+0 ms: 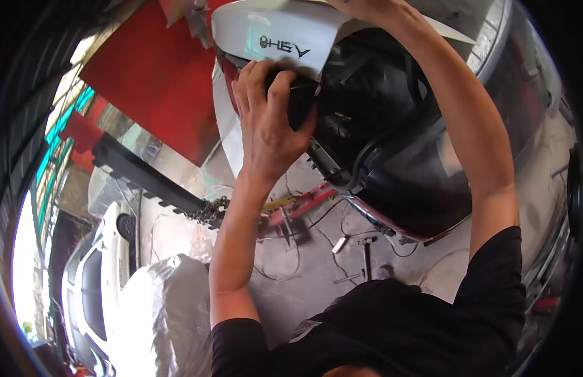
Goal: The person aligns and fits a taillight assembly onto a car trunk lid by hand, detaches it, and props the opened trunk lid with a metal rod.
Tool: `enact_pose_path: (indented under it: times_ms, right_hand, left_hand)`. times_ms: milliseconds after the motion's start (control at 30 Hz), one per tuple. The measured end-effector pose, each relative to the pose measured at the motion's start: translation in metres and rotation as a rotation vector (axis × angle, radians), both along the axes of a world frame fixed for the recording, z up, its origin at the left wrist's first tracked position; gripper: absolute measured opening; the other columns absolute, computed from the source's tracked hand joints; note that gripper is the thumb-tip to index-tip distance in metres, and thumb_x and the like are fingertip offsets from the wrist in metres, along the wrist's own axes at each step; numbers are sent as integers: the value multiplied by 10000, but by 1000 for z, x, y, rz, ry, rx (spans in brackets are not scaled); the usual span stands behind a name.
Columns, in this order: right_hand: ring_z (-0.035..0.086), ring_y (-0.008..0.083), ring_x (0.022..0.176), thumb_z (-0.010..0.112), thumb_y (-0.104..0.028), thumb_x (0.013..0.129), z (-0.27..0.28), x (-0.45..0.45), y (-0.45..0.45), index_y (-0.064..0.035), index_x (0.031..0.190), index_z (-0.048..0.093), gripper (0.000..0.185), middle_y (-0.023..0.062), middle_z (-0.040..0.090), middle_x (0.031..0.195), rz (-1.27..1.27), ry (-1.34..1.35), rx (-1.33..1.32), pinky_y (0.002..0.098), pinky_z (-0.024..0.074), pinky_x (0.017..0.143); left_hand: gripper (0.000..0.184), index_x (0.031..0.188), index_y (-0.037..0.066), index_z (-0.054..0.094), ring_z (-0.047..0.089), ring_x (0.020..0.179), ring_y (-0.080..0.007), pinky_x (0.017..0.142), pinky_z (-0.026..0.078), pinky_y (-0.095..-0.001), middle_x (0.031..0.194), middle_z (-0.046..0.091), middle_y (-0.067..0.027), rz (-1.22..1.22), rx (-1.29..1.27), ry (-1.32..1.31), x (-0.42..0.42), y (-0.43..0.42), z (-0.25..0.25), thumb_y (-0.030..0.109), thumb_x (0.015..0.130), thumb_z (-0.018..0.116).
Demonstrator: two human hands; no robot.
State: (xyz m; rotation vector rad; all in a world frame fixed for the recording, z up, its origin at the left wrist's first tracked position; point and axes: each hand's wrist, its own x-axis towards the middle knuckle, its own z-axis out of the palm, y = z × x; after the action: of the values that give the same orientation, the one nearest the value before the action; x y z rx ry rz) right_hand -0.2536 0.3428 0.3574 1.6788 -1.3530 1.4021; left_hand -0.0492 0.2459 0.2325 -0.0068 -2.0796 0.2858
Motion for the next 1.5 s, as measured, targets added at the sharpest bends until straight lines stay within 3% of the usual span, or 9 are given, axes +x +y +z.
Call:
enact_pose_path:
  times_ms: [133,200,300,400,700,1100,1200,1367,1500]
  right_hand:
    - [665,259,709,607,-116,958,-45,23,34,63,912,695,205,202,664,756,-37,-90,-583,405,533,700]
    - [680,180,1102,571,-178,1015,-107,38,51,2,1238,705,317,106,730,1165,-99,-491,-462,288,507,989]
    - [685,165,974,622,-231,997,-137,68,38,-4,1154,723,294,98,738,1025,114,-703,-182,283,530,875]
    - [652,64,821,715,-198,976,-140,79,2,41,1045,755,252,31,736,858,582,-728,-331,231,506,733]
    - [666,95,898,713,-4,909,-158,118,-16,61,1133,723,233,56,750,978,608,-940,-445,245,543,801]
    - [699,137,949,733,28,874,-157,111,-20,70,1137,732,266,102,724,1076,474,-804,-507,260,572,837]
    - [658,103,959,730,34,910,-157,109,-19,66,1136,721,228,48,718,1059,574,-868,-454,231,524,861]
    - [688,124,942,751,22,884,-157,108,-26,78,1086,738,210,76,713,1032,631,-895,-525,255,562,830]
    - [682,124,938,752,30,881,-159,109,-29,72,1071,744,195,73,711,1023,639,-899,-556,256,555,825]
  left_hand:
    - [680,1328,61,500,485,1243,-431,1046,421,-526,1349,495,-216,11,-21,5,-2,-4,2,33,722,805]
    - [678,1326,58,500,491,1225,-427,1034,427,-524,1345,495,-214,-27,-21,-1,-1,-4,4,37,718,801]
    - [677,1332,62,501,491,1217,-426,1025,438,-514,1344,493,-212,-37,-62,1,-2,-3,17,52,724,797]
    - [667,1342,82,506,480,1232,-429,1034,434,-511,1338,495,-215,-80,-58,-39,2,1,26,49,732,772]
    - [618,1320,101,536,467,1245,-431,1025,429,-523,1330,490,-216,-37,-68,-40,-2,-1,25,5,737,718]
    - [634,1288,90,521,446,1234,-438,1025,348,-541,1324,457,-226,-98,-18,-31,-8,-9,20,29,694,736]
    - [630,1312,86,516,480,1235,-406,1020,431,-501,1332,483,-194,-67,10,-39,-5,-3,22,-33,731,728]
    - [645,1293,101,522,441,1245,-427,1051,337,-532,1322,461,-214,-95,58,-31,-8,-7,20,34,696,757]
    - [631,1315,79,510,481,1252,-400,1030,426,-492,1328,482,-188,-32,34,-42,-5,-4,21,-17,737,743]
